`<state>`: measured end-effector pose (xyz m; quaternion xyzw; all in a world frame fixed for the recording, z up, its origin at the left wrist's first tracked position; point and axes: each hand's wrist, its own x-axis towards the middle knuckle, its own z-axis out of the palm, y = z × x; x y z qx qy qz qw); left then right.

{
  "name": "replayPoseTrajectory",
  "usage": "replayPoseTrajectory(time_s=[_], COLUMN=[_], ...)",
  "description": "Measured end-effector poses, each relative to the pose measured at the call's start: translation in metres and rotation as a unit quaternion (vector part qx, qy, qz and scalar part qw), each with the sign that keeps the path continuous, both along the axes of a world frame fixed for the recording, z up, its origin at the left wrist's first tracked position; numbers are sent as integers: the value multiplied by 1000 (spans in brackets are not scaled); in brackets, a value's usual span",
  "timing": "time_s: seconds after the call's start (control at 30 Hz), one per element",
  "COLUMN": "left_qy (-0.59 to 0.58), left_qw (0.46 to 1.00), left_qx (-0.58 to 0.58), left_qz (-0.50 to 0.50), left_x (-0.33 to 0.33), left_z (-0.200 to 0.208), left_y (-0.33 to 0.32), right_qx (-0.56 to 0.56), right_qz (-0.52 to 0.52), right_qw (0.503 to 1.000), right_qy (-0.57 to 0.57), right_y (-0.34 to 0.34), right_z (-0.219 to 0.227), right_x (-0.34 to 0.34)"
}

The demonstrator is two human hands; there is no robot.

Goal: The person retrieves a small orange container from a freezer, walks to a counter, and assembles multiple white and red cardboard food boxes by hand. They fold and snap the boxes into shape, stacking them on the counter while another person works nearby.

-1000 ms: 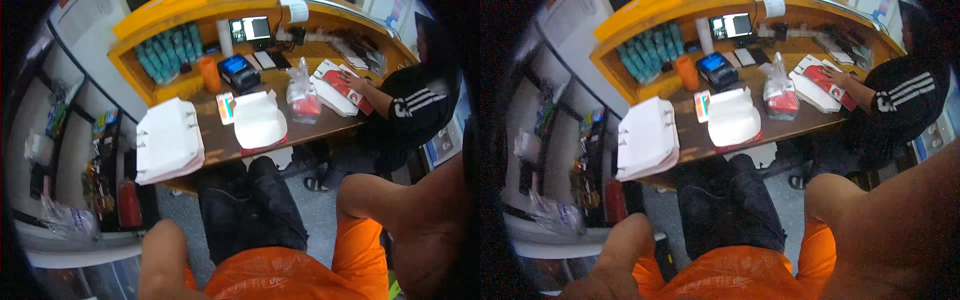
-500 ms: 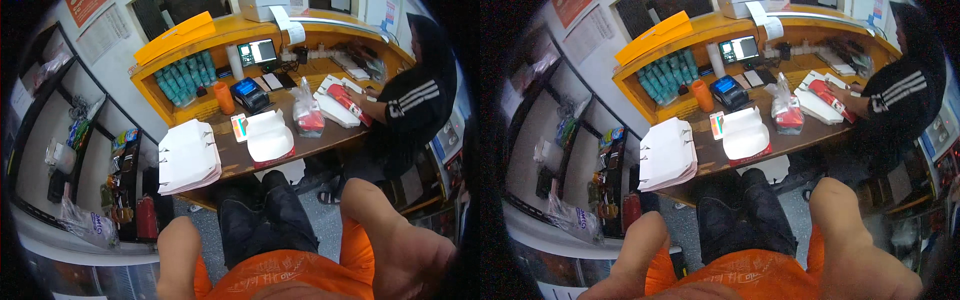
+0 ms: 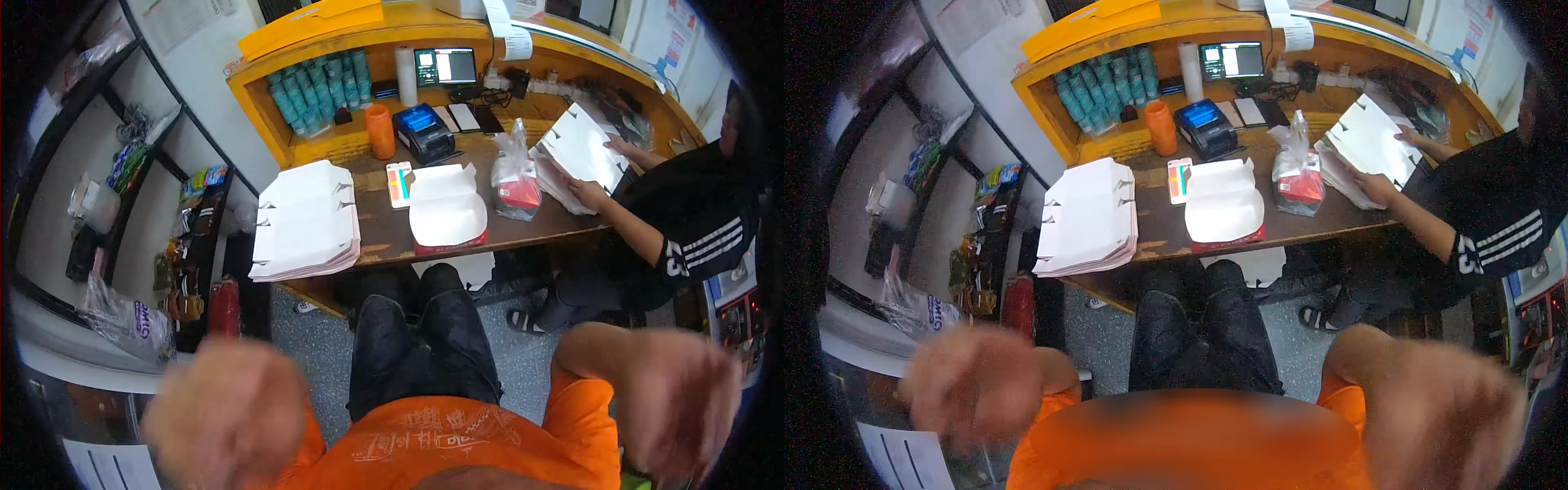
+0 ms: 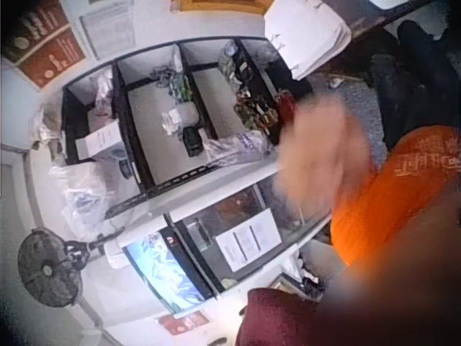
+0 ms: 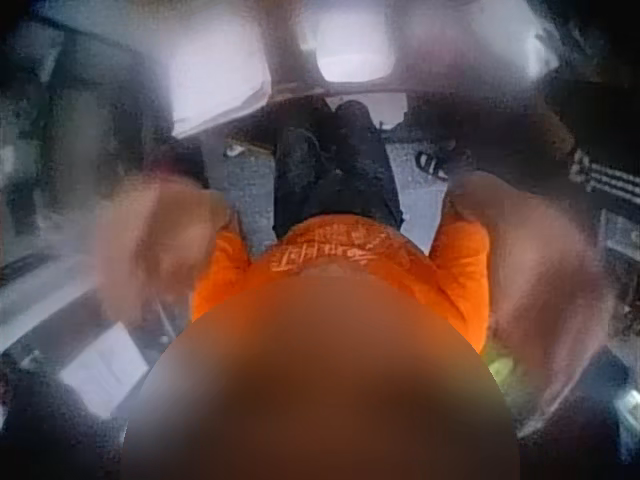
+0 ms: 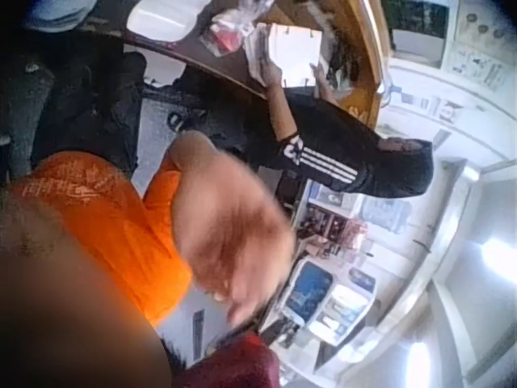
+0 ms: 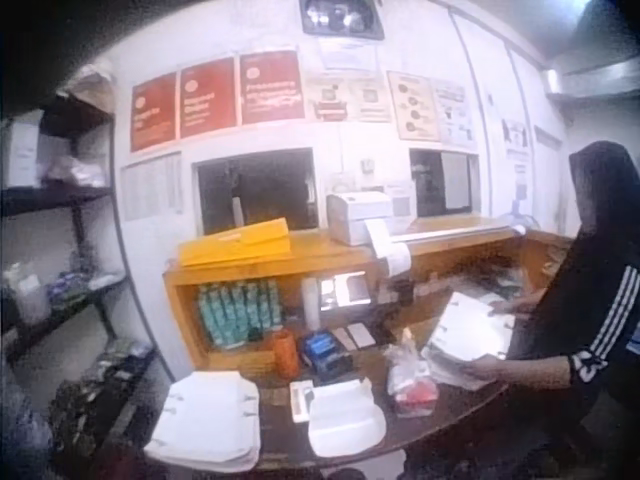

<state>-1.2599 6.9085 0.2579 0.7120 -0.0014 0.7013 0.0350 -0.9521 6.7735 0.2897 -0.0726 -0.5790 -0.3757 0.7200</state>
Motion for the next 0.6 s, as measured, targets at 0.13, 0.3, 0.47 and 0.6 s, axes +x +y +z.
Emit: replayPoseTrajectory(time_s=[0.13,0.3,0.47,0.6], left_qy=[432,624,576,588], left_qw=[817,690,643,646], left_qx=[-377,-338,-503,-483], left_qz=[58,143,48,55], left_x=[-12,-89,-55,-51], left_z=[-65,-222,-203,-194], left_y=[114,198,235,237], right_qx=[-537,-714,-871,-807], right_qz=[-5,213,93,-121], right_qw=[817,652,457,569], right_qy=[209,140,156,101], right_y=[61,71,64,46], right_z=[-34,-128,-357,-413], right_x=[-7,-14,-41,-75])
